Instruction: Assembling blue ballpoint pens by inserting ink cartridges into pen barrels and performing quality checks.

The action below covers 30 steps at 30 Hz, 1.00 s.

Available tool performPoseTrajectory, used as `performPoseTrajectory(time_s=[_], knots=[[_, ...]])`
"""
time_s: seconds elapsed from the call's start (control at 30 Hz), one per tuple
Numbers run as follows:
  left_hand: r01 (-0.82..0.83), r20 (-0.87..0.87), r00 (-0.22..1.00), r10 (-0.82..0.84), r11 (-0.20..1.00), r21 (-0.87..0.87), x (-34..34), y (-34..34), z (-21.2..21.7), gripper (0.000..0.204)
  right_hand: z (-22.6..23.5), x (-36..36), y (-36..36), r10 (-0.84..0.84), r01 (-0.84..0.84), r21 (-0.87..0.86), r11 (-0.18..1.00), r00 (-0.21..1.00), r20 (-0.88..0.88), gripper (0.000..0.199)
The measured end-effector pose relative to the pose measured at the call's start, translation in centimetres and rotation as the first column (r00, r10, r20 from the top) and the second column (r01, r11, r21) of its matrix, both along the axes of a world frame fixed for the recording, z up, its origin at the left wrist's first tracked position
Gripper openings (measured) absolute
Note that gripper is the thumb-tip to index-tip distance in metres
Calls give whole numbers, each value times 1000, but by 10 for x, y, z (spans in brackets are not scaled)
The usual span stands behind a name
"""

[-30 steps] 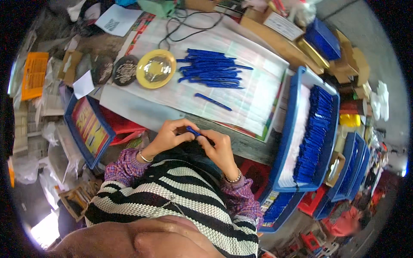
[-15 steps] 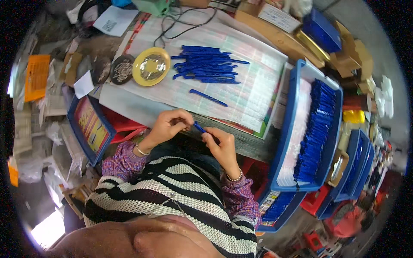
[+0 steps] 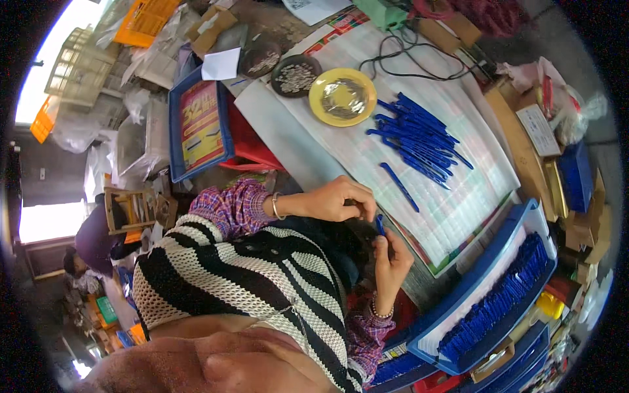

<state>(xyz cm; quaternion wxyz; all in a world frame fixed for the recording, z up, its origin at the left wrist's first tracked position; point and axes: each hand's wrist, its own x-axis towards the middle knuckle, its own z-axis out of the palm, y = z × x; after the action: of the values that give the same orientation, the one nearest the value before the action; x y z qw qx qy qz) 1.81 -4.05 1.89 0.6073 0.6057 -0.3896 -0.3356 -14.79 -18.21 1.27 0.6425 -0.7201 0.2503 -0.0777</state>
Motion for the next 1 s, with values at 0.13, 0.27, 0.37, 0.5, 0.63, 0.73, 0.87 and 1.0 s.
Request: performPoseTrajectory(time_s=[0.13,0.27,0.37,0.5,0.63,0.73,0.87,1.0], knots=[[15,69,998,-14,1000,-9,7,-2,4,18,1,-3,0,-25,26,9,1000,999,-30,22],[85,140,987,-74,994,-72,10,-1,-3,18,5,-2,1,-45,45,8,999,998,-47,23],[128,192,974,-118,991,-40,15,2,-3,18,2,2,1,1,-4,-38,999,997,-78,23],[56,202,978,-53,998,-9,25,-1,10,15,-4,6,-1,-11,8,-123,992,1000,-26,20],[52,234,970,-61,998,43,36,-16,27,13,5,9,-1,-42,36,-107,994,998,-54,17],[43,331,942,-51,999,32,43,-39,48,15,4,10,-4,-26,25,-138,990,1000,-9,17],[147,753,658,-5,981,-123,69,-99,81,32,-2,5,-6,-13,22,-107,994,996,87,18],[198,935,236,266,929,-314,100,-190,116,37,6,-3,-6,-61,64,-39,997,996,67,16]])
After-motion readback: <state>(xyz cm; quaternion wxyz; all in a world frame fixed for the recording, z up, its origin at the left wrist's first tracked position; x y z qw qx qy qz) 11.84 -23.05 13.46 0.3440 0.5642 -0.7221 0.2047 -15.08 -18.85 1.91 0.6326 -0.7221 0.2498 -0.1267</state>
